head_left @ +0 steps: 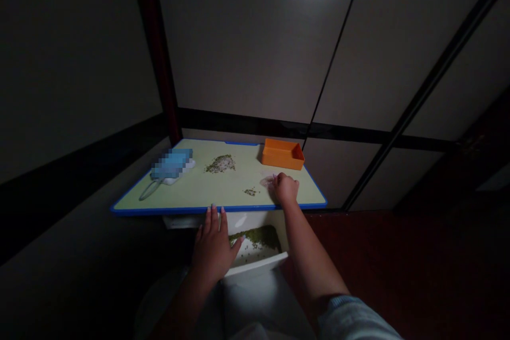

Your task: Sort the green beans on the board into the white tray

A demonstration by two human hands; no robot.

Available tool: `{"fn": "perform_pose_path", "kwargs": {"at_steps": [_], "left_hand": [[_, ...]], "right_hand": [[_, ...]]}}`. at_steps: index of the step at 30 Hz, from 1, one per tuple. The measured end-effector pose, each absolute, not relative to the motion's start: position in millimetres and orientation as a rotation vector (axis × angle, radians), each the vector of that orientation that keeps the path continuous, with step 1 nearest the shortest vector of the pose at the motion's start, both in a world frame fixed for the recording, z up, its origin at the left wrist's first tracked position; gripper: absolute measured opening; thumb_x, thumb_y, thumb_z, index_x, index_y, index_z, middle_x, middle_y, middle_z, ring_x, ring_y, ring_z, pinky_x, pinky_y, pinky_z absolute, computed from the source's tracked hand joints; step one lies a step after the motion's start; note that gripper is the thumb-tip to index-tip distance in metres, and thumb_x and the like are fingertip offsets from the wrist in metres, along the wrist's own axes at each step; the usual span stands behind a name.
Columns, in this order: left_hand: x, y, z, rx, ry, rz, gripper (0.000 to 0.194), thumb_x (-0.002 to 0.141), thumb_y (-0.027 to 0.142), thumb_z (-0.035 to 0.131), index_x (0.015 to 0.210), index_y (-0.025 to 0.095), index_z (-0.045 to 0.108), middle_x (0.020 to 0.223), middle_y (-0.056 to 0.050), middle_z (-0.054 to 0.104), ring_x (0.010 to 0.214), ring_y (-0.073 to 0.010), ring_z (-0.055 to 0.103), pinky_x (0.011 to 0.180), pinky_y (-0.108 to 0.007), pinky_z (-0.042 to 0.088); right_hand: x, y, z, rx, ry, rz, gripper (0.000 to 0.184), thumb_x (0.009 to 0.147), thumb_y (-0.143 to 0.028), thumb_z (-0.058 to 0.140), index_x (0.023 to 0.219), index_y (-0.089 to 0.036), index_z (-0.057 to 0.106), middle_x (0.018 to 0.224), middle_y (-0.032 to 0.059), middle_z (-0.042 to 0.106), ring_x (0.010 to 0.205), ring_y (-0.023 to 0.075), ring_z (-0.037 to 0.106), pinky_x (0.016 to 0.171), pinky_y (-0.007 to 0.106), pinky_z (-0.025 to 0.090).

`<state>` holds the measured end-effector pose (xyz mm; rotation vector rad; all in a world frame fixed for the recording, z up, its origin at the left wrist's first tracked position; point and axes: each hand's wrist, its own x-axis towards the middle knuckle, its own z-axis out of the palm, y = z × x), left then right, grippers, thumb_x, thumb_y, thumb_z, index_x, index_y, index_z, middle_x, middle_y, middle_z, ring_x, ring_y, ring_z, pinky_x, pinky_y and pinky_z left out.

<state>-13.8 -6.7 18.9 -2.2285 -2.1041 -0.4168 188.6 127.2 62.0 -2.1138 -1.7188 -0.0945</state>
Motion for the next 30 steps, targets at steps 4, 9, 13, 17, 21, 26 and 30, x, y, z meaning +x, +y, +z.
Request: {"fn": "perform_pose_path", "kwargs": {"at_steps": [4, 9, 13, 17, 21, 26, 30], "left_hand": [[-17.7, -2.7, 7.0, -2.221, -2.05, -0.494, 0.078, 0.081, 0.05, 0.045, 0.141, 0.0, 0.031, 0.152, -0.026, 0.021, 0.142, -0.0359, 0.016, 0.104, -0.049, 0.035], [-27.1, 3.4, -11.7, -2.224, -1.887, -0.667, 0.079, 0.081, 0.051, 0.045, 0.138, -0.003, 0.034, 0.149, -0.029, 0.027, 0.142, -0.039, 0.015, 0.105, -0.049, 0.035], [-32.6, 5.3, -19.2, -2.205, -1.818, -0.761, 0.079, 0.082, 0.051, 0.045, 0.138, -0.004, 0.033, 0.147, -0.03, 0.03, 0.142, -0.0408, 0.011, 0.106, -0.052, 0.033], [-33.6, 5.5, -20.2, -2.219, -1.814, -0.785, 0.078, 0.083, 0.05, 0.046, 0.137, -0.006, 0.034, 0.146, -0.031, 0.03, 0.142, -0.041, 0.009, 0.108, -0.052, 0.031], [-33.9, 5.5, -19.9, -2.227, -1.819, -0.796, 0.078, 0.082, 0.05, 0.046, 0.136, -0.005, 0.035, 0.146, -0.03, 0.03, 0.142, -0.0417, 0.01, 0.108, -0.054, 0.03], [-34.9, 5.6, -21.4, -2.238, -1.795, -0.827, 0.078, 0.082, 0.05, 0.048, 0.136, -0.005, 0.035, 0.146, -0.032, 0.03, 0.142, -0.042, 0.009, 0.107, -0.055, 0.031], [-35.5, 6.2, -23.6, -2.232, -1.794, -0.861, 0.075, 0.082, 0.048, 0.048, 0.137, -0.002, 0.034, 0.147, -0.029, 0.03, 0.142, -0.0407, 0.008, 0.106, -0.057, 0.031]], "right_hand": [[189.8, 128.5, 59.1, -2.153, -1.694, -0.034, 0.024, 0.093, -0.031, 0.041, 0.102, -0.016, 0.058, 0.097, 0.0126, 0.069, 0.094, 0.0227, 0.061, 0.079, 0.033, 0.031], [182.6, 124.8, 60.6, -2.034, -1.84, -0.009, 0.025, 0.095, -0.028, 0.035, 0.106, -0.018, 0.056, 0.098, 0.011, 0.069, 0.093, 0.0221, 0.062, 0.079, 0.033, 0.032], [182.0, 121.5, 63.9, -2.04, -1.823, -0.036, 0.028, 0.096, -0.029, 0.034, 0.105, -0.018, 0.057, 0.098, 0.0115, 0.068, 0.094, 0.0221, 0.061, 0.08, 0.033, 0.033], [189.1, 120.4, 65.5, -2.138, -1.683, -0.063, 0.028, 0.095, -0.03, 0.036, 0.103, -0.017, 0.059, 0.097, 0.014, 0.068, 0.094, 0.0229, 0.061, 0.08, 0.034, 0.033], [194.1, 120.5, 65.2, -2.151, -1.643, -0.034, 0.027, 0.094, -0.029, 0.038, 0.104, -0.017, 0.059, 0.098, 0.014, 0.067, 0.095, 0.0229, 0.061, 0.08, 0.033, 0.034], [190.4, 120.0, 65.9, -2.095, -1.773, -0.03, 0.026, 0.093, -0.026, 0.038, 0.103, -0.017, 0.06, 0.098, 0.0132, 0.067, 0.095, 0.0232, 0.06, 0.08, 0.034, 0.035], [188.6, 119.3, 67.5, -2.128, -1.815, -0.024, 0.025, 0.092, -0.027, 0.041, 0.102, -0.015, 0.062, 0.099, 0.0156, 0.067, 0.098, 0.0244, 0.059, 0.082, 0.036, 0.035]]}}
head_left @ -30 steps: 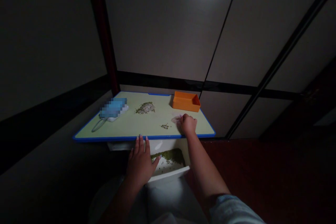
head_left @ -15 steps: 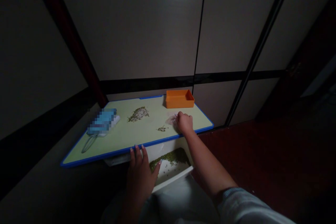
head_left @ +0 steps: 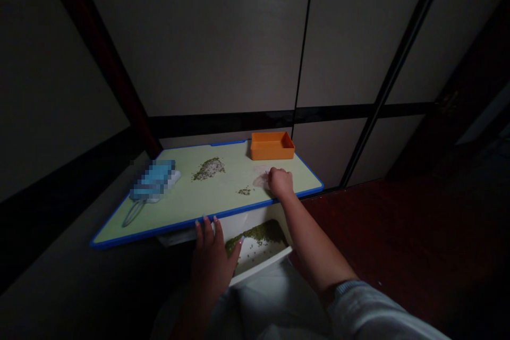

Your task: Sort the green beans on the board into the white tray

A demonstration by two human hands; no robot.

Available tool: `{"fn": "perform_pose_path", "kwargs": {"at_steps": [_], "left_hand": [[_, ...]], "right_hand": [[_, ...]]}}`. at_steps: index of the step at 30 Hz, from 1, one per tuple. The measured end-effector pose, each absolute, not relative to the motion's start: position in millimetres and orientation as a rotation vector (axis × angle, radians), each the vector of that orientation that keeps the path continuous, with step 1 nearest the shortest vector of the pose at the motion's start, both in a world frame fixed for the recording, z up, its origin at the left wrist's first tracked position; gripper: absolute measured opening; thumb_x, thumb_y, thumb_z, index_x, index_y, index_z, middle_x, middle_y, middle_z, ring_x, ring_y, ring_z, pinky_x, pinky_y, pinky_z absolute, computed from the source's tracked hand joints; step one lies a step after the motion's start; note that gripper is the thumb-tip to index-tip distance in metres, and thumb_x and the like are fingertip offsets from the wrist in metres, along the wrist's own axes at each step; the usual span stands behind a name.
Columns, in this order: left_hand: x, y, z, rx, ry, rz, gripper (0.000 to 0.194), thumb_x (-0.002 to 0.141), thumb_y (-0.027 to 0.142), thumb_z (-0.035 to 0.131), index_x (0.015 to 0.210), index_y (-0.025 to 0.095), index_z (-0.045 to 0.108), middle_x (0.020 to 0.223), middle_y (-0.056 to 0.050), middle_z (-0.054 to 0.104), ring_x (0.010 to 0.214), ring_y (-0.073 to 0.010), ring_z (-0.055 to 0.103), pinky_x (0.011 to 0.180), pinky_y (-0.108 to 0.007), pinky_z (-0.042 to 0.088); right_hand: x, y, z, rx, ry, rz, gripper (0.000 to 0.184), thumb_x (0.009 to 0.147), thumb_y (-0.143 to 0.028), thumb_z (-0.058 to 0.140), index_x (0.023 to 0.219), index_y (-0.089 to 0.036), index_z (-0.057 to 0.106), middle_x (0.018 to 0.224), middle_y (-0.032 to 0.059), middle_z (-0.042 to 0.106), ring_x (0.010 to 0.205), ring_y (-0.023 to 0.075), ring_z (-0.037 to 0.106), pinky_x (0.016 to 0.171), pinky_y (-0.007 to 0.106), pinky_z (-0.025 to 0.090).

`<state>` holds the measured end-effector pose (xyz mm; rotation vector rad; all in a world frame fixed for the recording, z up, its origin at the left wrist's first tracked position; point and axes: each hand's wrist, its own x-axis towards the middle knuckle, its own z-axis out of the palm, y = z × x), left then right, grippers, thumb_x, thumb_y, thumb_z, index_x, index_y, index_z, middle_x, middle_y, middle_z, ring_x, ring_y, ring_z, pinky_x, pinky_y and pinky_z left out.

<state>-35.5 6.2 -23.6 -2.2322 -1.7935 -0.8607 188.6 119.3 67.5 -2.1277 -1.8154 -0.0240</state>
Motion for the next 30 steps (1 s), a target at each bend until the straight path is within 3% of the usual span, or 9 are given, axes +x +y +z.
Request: {"fn": "perform_pose_path", "kwargs": {"at_steps": [10, 20, 30], "left_hand": [[-35.2, 6.2, -20.3, -2.249, -1.791, -0.823, 0.078, 0.083, 0.05, 0.047, 0.135, -0.007, 0.035, 0.145, -0.034, 0.029, 0.141, -0.042, 0.012, 0.108, -0.055, 0.03], [-34.4, 5.6, -19.4, -2.263, -1.795, -0.896, 0.075, 0.082, 0.048, 0.048, 0.138, 0.0, 0.033, 0.148, -0.028, 0.029, 0.142, -0.0398, 0.01, 0.108, -0.056, 0.029], [-32.7, 2.6, -13.6, -2.23, -1.829, -0.8, 0.074, 0.082, 0.047, 0.049, 0.135, -0.003, 0.036, 0.146, -0.031, 0.029, 0.141, -0.0415, 0.014, 0.107, -0.054, 0.031]], "right_hand": [[187.9, 119.3, 68.7, -2.066, -1.817, -0.064, 0.024, 0.09, -0.026, 0.044, 0.104, -0.016, 0.061, 0.101, 0.0144, 0.066, 0.098, 0.0241, 0.058, 0.083, 0.035, 0.035], [192.3, 121.9, 65.2, -2.106, -1.898, -0.022, 0.026, 0.091, -0.022, 0.041, 0.104, -0.016, 0.063, 0.1, 0.0143, 0.067, 0.098, 0.0229, 0.059, 0.083, 0.035, 0.034], [195.2, 120.4, 67.6, -2.024, -1.975, 0.023, 0.024, 0.089, -0.026, 0.044, 0.099, -0.017, 0.064, 0.099, 0.0128, 0.068, 0.098, 0.023, 0.059, 0.083, 0.034, 0.033]]}}
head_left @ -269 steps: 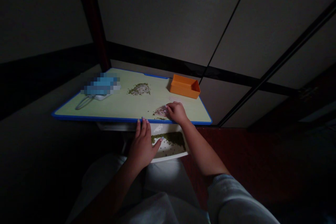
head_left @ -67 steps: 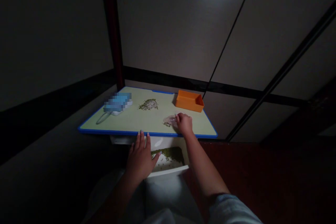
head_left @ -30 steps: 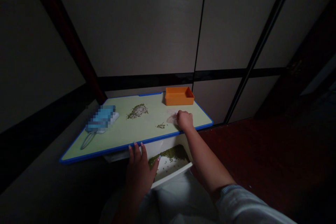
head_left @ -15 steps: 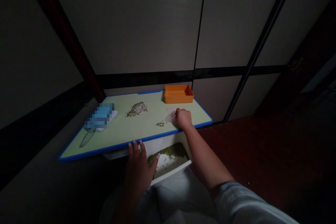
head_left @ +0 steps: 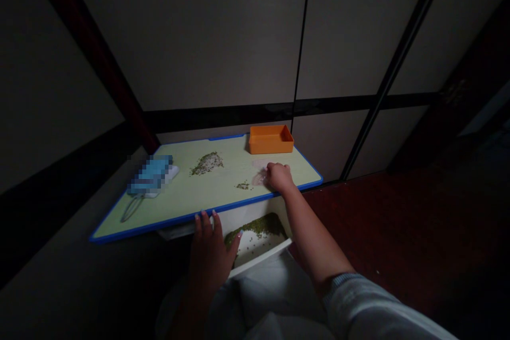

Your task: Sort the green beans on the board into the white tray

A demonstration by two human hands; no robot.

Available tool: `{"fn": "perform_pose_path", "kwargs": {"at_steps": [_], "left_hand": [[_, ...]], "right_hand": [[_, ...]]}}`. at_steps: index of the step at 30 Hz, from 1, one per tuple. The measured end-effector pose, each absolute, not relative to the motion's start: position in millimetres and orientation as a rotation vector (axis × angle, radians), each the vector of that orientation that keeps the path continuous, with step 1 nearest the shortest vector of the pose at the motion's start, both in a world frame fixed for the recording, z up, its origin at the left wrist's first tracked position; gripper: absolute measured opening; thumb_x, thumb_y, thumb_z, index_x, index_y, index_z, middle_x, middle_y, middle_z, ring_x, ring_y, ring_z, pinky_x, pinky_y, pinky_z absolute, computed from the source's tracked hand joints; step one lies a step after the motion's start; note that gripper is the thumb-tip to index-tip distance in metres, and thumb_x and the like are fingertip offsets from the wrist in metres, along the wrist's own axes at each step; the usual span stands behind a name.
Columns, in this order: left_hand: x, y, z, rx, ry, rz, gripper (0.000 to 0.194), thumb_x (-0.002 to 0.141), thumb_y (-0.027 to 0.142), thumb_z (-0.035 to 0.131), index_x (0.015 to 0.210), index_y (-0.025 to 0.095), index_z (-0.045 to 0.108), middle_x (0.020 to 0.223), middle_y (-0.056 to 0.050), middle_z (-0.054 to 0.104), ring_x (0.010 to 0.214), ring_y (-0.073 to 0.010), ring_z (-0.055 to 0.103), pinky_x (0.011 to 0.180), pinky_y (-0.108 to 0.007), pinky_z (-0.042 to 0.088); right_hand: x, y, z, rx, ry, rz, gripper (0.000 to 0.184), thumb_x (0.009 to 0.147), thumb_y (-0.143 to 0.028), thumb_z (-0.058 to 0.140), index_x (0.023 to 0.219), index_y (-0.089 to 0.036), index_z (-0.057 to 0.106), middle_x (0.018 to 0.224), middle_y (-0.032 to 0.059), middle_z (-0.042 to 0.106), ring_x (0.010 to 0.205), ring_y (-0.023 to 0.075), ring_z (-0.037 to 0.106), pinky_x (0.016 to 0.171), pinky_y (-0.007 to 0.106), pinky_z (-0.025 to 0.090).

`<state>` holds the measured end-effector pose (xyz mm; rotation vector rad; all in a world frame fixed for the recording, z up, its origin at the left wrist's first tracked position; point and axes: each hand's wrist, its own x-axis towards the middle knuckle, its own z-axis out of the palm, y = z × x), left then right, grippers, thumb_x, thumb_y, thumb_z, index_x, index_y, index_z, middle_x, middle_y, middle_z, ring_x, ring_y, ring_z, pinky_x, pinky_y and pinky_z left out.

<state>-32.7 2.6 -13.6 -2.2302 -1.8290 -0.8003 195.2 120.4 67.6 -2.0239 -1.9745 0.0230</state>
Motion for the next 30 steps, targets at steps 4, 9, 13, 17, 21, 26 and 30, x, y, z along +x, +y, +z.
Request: {"fn": "perform_pose_path", "kwargs": {"at_steps": [4, 9, 13, 17, 21, 26, 30], "left_hand": [[-32.2, 2.3, -12.4, -2.237, -1.823, -0.77, 0.075, 0.082, 0.048, 0.049, 0.135, -0.003, 0.036, 0.147, -0.03, 0.028, 0.141, -0.0413, 0.013, 0.108, -0.053, 0.03], [-32.8, 2.5, -12.4, -2.261, -1.775, -0.759, 0.074, 0.082, 0.047, 0.049, 0.137, -0.001, 0.034, 0.149, -0.03, 0.024, 0.142, -0.0401, 0.013, 0.107, -0.053, 0.031], [-31.9, 1.1, -10.3, -2.263, -1.782, -0.702, 0.074, 0.083, 0.047, 0.049, 0.137, -0.003, 0.034, 0.147, -0.035, 0.023, 0.14, -0.0429, 0.017, 0.104, -0.054, 0.034], [-30.1, 0.3, -8.0, -2.239, -1.834, -0.647, 0.072, 0.084, 0.047, 0.047, 0.136, -0.001, 0.036, 0.147, -0.034, 0.025, 0.139, -0.0437, 0.021, 0.102, -0.055, 0.035], [-29.3, 0.4, -6.8, -2.215, -1.881, -0.634, 0.071, 0.083, 0.047, 0.049, 0.135, 0.0, 0.039, 0.146, -0.033, 0.027, 0.138, -0.0439, 0.023, 0.101, -0.055, 0.035], [-30.2, 0.2, -6.7, -2.229, -1.875, -0.667, 0.072, 0.082, 0.047, 0.051, 0.134, -0.001, 0.04, 0.147, -0.032, 0.027, 0.139, -0.0436, 0.022, 0.103, -0.053, 0.034], [-30.4, 0.2, -6.8, -2.221, -1.846, -0.69, 0.073, 0.082, 0.048, 0.05, 0.136, 0.001, 0.039, 0.146, -0.031, 0.03, 0.139, -0.0432, 0.019, 0.104, -0.054, 0.033]], "right_hand": [[196.2, 119.7, 67.0, -2.003, -2.004, 0.029, 0.023, 0.089, -0.027, 0.046, 0.097, -0.017, 0.065, 0.099, 0.0132, 0.068, 0.098, 0.0233, 0.059, 0.082, 0.034, 0.032], [191.8, 115.7, 69.6, -1.937, -2.096, 0.022, 0.028, 0.092, -0.029, 0.041, 0.097, -0.017, 0.065, 0.098, 0.0128, 0.069, 0.096, 0.0226, 0.061, 0.083, 0.033, 0.032], [188.6, 113.9, 70.6, -1.906, -2.17, 0.033, 0.028, 0.092, -0.03, 0.042, 0.098, -0.017, 0.065, 0.1, 0.0125, 0.069, 0.095, 0.0214, 0.061, 0.083, 0.032, 0.033], [188.5, 113.0, 71.0, -1.854, -2.276, 0.051, 0.029, 0.093, -0.031, 0.04, 0.098, -0.018, 0.065, 0.102, 0.0119, 0.069, 0.097, 0.0206, 0.06, 0.084, 0.031, 0.033], [190.1, 112.0, 71.4, -1.802, -2.384, 0.097, 0.03, 0.093, -0.031, 0.04, 0.096, -0.017, 0.066, 0.105, 0.0131, 0.067, 0.1, 0.0215, 0.058, 0.086, 0.032, 0.032], [192.0, 112.4, 69.5, -1.708, -2.416, 0.143, 0.027, 0.09, -0.028, 0.043, 0.092, -0.017, 0.067, 0.104, 0.0108, 0.068, 0.106, 0.0217, 0.053, 0.087, 0.033, 0.031], [192.2, 114.0, 69.0, -1.752, -2.306, 0.15, 0.029, 0.092, -0.028, 0.04, 0.094, -0.017, 0.067, 0.105, 0.0102, 0.067, 0.105, 0.0208, 0.053, 0.086, 0.032, 0.033]]}}
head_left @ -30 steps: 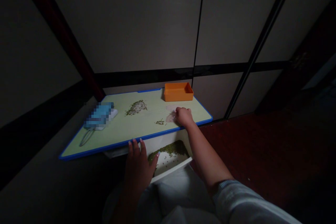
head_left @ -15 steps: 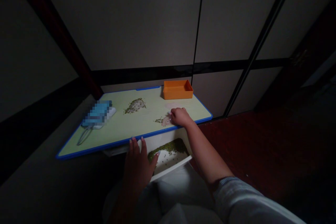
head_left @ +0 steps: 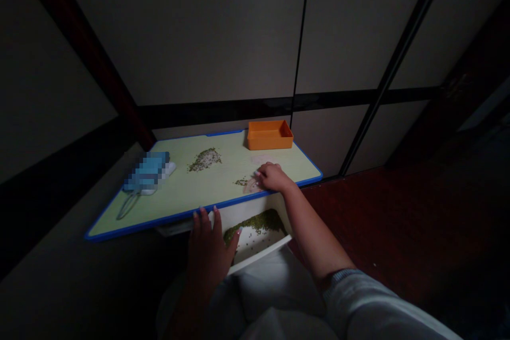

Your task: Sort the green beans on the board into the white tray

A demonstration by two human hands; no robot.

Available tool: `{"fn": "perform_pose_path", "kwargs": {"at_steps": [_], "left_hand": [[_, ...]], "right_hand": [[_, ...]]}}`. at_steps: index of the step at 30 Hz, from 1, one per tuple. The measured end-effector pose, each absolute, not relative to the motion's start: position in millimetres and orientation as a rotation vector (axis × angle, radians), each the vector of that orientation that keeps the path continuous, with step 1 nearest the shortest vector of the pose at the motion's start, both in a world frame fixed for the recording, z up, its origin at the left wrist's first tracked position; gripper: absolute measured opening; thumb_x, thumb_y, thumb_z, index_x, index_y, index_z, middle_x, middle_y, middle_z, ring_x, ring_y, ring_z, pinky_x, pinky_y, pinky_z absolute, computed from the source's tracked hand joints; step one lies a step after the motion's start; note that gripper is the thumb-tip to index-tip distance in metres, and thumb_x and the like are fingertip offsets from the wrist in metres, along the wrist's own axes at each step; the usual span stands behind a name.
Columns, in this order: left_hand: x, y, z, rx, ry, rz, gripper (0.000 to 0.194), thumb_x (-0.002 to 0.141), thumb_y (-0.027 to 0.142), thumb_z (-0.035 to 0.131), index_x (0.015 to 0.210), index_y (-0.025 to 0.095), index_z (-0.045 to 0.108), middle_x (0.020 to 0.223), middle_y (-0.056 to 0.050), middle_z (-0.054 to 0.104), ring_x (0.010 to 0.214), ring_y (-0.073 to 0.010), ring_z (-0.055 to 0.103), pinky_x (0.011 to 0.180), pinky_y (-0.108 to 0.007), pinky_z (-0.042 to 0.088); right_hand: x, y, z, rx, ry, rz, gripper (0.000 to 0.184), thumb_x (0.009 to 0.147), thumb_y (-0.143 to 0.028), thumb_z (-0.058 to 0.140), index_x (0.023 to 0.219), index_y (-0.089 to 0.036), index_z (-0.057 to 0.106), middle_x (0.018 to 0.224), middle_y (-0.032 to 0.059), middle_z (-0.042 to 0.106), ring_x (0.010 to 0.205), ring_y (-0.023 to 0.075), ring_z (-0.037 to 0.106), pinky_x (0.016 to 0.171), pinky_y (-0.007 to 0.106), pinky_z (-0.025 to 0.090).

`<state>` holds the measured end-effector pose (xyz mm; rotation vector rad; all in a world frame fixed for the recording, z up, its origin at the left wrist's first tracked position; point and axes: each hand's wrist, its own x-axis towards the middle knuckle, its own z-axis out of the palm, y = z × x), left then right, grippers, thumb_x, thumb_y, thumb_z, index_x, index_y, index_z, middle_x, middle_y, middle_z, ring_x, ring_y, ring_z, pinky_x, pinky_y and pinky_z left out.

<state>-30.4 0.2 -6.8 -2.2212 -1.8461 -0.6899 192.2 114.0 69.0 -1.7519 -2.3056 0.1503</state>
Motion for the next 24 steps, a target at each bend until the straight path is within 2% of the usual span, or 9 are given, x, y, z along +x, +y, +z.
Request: {"fn": "perform_pose_path", "kwargs": {"at_steps": [6, 14, 24], "left_hand": [[-29.6, -0.2, -7.2, -2.216, -1.833, -0.671, 0.073, 0.084, 0.048, 0.047, 0.139, 0.001, 0.034, 0.147, -0.031, 0.028, 0.14, -0.0426, 0.017, 0.102, -0.055, 0.034], [-31.2, -0.1, -8.3, -2.243, -1.827, -0.712, 0.073, 0.083, 0.048, 0.049, 0.138, 0.002, 0.037, 0.148, -0.03, 0.026, 0.14, -0.0429, 0.017, 0.104, -0.055, 0.033], [-32.4, 2.0, -12.8, -2.254, -1.789, -0.779, 0.073, 0.082, 0.047, 0.05, 0.136, -0.001, 0.038, 0.148, -0.03, 0.027, 0.142, -0.0416, 0.009, 0.108, -0.054, 0.028]], "right_hand": [[195.1, 115.4, 71.0, -1.973, -2.007, 0.013, 0.033, 0.094, -0.028, 0.035, 0.099, -0.016, 0.066, 0.106, 0.0128, 0.067, 0.105, 0.0229, 0.053, 0.084, 0.033, 0.035], [193.1, 113.1, 71.0, -1.951, -2.121, 0.003, 0.031, 0.091, -0.03, 0.039, 0.097, -0.017, 0.066, 0.104, 0.0128, 0.067, 0.105, 0.0242, 0.053, 0.086, 0.038, 0.034], [194.7, 119.3, 66.6, -2.061, -1.972, -0.052, 0.033, 0.091, -0.03, 0.039, 0.1, -0.014, 0.066, 0.107, 0.0156, 0.066, 0.105, 0.026, 0.052, 0.086, 0.04, 0.035]]}}
